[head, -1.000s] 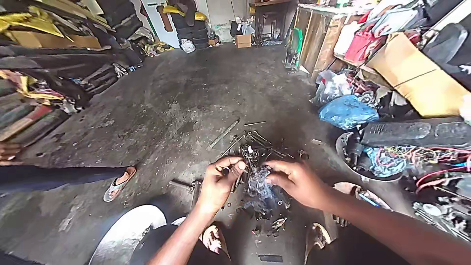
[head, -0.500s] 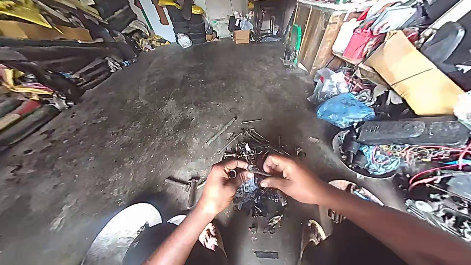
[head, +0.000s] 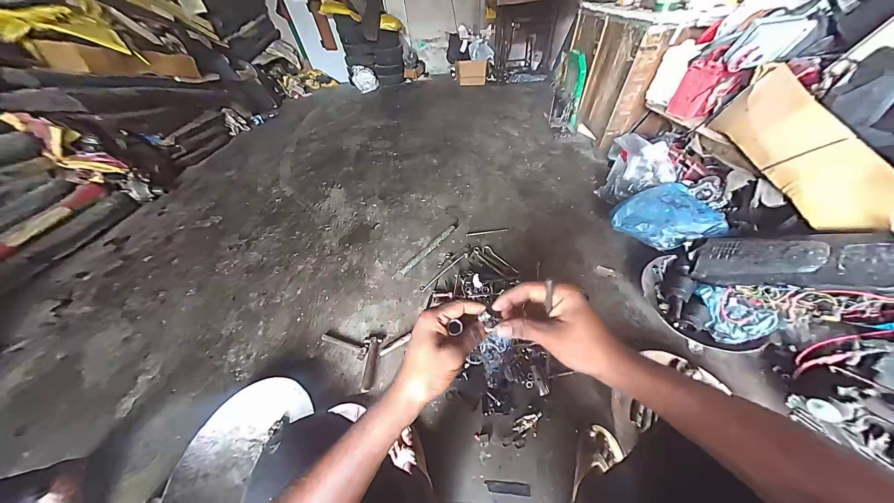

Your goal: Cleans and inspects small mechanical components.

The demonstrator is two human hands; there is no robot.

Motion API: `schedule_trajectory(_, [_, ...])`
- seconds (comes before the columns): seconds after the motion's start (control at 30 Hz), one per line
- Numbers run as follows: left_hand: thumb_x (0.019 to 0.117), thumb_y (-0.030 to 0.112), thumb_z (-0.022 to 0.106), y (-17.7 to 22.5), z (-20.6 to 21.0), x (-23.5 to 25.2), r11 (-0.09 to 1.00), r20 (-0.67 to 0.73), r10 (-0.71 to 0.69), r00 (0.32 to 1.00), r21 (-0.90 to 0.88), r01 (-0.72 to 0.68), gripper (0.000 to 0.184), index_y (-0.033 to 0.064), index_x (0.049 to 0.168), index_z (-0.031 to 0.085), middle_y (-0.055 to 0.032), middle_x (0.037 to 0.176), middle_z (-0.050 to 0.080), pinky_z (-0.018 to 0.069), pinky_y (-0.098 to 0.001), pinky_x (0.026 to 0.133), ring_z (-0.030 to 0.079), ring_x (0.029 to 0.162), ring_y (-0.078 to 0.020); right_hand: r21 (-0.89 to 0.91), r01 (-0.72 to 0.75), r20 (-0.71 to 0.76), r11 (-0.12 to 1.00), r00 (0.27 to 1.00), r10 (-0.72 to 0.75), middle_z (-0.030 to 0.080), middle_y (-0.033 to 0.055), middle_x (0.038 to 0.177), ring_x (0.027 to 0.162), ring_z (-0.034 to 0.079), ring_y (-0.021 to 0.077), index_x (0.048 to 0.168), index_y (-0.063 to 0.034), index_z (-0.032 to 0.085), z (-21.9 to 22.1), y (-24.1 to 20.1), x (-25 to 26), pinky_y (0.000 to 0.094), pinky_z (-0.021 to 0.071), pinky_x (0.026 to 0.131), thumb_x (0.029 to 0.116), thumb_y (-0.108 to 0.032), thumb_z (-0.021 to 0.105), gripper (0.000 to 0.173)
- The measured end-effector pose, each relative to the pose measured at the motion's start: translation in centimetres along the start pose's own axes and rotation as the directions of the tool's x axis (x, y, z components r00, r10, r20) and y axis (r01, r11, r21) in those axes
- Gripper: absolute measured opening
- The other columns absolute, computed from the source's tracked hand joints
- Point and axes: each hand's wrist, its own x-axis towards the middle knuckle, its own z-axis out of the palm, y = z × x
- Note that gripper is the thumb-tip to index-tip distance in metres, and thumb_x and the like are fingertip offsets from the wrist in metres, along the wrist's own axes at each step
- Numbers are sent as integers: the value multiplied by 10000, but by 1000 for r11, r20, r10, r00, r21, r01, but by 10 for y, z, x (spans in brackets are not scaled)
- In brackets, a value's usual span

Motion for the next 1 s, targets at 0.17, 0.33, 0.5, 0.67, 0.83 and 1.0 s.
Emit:
schedule_trajectory(0.17, [905,135,773,-2,1,-1,977,36,80,996,195,-85,206,48,1088,738,-28,1028,725,595,-294,841,687,918,-106,-123,37,-4,992,999,-38,732,4,901,779,666,62,986,-62,754,5,4,5,235,569,705,931,-129,741,87])
schedule_trajectory(0.33, [866,91,651,4,-12,-2,961,81,-142,986,250,118,327,103,1193,656,1,990,631,522,-280,722,593,829,-97,-69,-60,90,996,994,66,716,34,1014,693,581,57,1101,-69,633,-8,6,14,230,480,606,1024,-186,606,143])
schedule_trajectory(0.5, [995,248,657,4,-14,-6,935,175,-305,936,244,259,215,96,1146,639,-8,911,678,581,-289,596,644,659,-105,-18,-37,92,999,995,38,731,52,885,763,691,121,1026,-16,728,-1,7,11,288,606,717,960,-119,702,124])
schedule_trajectory(0.67, [937,378,730,7,-11,-6,882,163,-330,930,403,243,246,156,1041,709,56,828,666,523,-285,639,592,664,-51,-110,-34,173,993,983,53,751,35,1045,921,700,96,1133,-48,742,0,5,10,272,589,847,1022,-109,588,200])
schedule_trajectory(0.83, [905,441,753,7,-9,-6,846,149,-316,937,491,207,330,132,1015,710,46,798,657,531,-313,693,606,710,-59,-170,-30,188,985,980,62,756,20,1068,950,714,90,1194,-70,720,5,7,7,276,604,866,947,-102,713,250])
schedule_trajectory(1.0, [909,413,753,7,-5,-6,861,167,-267,949,484,157,303,131,1009,704,38,827,668,545,-308,717,625,746,-58,-271,19,184,962,982,33,757,-40,938,839,683,11,1027,-112,783,9,13,5,218,578,781,959,-206,726,129])
